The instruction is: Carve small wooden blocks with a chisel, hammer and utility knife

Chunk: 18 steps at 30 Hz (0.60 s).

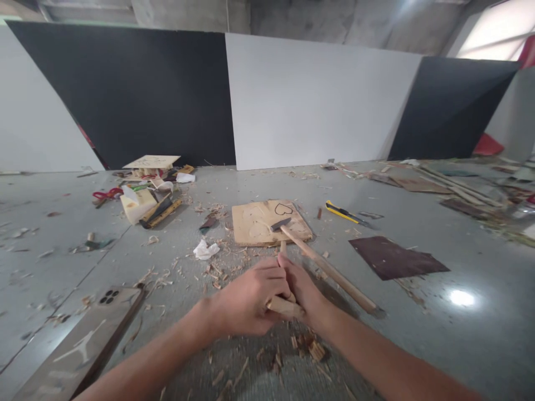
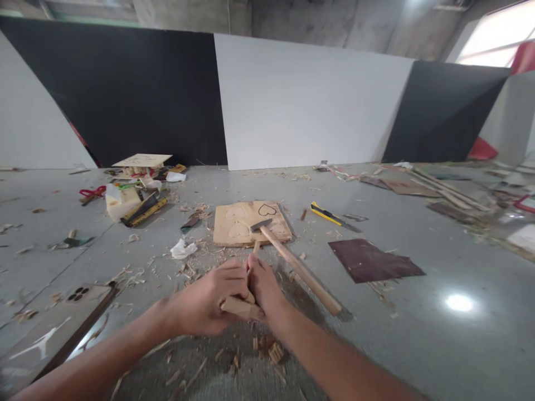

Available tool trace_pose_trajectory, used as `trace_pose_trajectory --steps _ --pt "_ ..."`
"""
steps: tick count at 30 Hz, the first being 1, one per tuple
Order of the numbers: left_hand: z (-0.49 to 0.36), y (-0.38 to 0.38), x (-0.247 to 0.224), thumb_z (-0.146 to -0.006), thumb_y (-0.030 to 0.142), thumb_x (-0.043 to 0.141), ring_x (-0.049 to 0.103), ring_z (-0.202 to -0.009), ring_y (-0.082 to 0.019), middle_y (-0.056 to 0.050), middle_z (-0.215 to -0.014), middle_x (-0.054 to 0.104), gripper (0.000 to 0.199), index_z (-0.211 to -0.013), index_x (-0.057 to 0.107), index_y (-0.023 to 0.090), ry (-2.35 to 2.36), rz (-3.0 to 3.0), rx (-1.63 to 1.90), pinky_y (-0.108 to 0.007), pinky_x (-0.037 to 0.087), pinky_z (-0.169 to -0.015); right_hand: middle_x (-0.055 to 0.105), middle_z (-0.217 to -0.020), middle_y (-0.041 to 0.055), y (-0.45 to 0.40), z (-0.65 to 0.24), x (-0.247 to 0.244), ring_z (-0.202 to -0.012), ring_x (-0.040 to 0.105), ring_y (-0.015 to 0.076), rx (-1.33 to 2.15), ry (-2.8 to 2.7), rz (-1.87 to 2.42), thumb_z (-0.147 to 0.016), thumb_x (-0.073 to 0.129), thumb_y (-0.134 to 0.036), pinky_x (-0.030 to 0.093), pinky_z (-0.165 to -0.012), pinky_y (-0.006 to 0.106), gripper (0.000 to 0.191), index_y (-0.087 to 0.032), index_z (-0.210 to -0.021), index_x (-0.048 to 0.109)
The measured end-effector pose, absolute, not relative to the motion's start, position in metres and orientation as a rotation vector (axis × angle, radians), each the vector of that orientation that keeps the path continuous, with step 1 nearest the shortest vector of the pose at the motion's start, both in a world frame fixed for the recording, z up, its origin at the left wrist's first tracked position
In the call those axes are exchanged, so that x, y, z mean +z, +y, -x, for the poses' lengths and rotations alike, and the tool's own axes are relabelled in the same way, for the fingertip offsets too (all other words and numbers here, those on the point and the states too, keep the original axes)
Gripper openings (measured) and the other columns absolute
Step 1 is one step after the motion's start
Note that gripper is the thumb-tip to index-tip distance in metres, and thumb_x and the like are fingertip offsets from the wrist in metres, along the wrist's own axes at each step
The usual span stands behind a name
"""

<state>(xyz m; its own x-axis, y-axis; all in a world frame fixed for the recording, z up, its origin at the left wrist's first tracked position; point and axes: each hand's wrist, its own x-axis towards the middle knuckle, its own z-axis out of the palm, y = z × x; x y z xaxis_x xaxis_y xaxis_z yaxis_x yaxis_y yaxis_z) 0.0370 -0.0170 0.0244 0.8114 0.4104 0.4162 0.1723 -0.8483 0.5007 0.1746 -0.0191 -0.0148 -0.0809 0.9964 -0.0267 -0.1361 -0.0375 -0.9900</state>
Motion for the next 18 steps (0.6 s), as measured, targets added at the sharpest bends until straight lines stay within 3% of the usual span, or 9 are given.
trace_pose_trajectory --steps 3,6,9,12,15,18 --pt "-0.037 -0.014 0.021 -0.073 0.017 0.063 0.056 -0.079 -0.017 -0.004 -0.08 0.062 0.007 -0.073 0.055 0.018 0.465 -2.467 0.761 -0.032 0.045 -0.077 0.039 -0.058 -0.004 -0.018 -0.174 -0.017 -0.053 0.037 0.0129 1.284 -0.961 1.143 -0.075 0.053 -0.066 0.035 -0.052 0.028 0.045 -0.023 -0.065 0.042" --pt "-0.036 -0.011 0.019 -0.078 0.022 0.063 0.057 -0.079 -0.018 -0.004 -0.079 0.063 0.006 -0.076 0.059 0.018 0.493 -2.461 0.745 -0.033 0.045 -0.077 0.043 -0.061 -0.0025 -0.015 -0.177 -0.018 -0.056 0.04 0.0145 1.184 -1.016 1.174 -0.083 0.045 -0.063 0.035 -0.055 0.03 0.042 -0.023 -0.068 0.044" --pt "-0.032 -0.009 0.014 -0.082 0.03 0.062 0.054 -0.1 -0.022 -0.007 -0.102 0.062 0.012 -0.089 0.062 0.021 0.565 -2.559 0.697 -0.038 0.041 -0.091 0.044 -0.063 -0.0007 -0.013 -0.184 -0.018 -0.06 0.043 0.0163 0.959 -1.217 1.163 -0.091 0.036 -0.055 0.036 -0.059 0.031 0.04 -0.024 -0.066 0.043" --pt "-0.025 -0.008 0.006 -0.082 0.05 0.059 0.043 -0.114 -0.029 -0.012 -0.127 0.047 0.036 -0.103 0.055 0.02 0.677 -2.61 0.621 -0.047 0.036 -0.098 0.044 -0.062 -0.0003 -0.013 -0.196 -0.018 -0.059 0.043 0.0176 0.791 -1.416 1.164 -0.094 0.034 -0.047 0.035 -0.058 0.032 0.034 -0.025 -0.069 0.044" --pt "-0.021 -0.008 -0.003 -0.083 0.058 0.05 0.044 -0.107 -0.029 -0.016 -0.118 0.045 0.049 -0.104 0.047 0.014 0.813 -2.516 0.529 -0.048 0.039 -0.094 0.048 -0.063 0.0001 -0.013 -0.206 -0.016 -0.062 0.046 0.0181 0.684 -1.66 1.122 -0.093 0.04 -0.039 0.035 -0.061 0.032 0.026 -0.024 -0.074 0.048" --pt "-0.025 -0.009 -0.01 -0.074 0.067 0.055 0.045 -0.099 -0.029 -0.013 -0.108 0.046 0.065 -0.11 0.045 0.014 0.985 -2.472 0.445 -0.05 0.041 -0.089 0.053 -0.07 0.0012 -0.013 -0.211 -0.013 -0.069 0.05 0.0178 0.639 -1.944 0.989 -0.092 0.044 -0.033 0.037 -0.067 0.031 0.02 -0.023 -0.075 0.049"
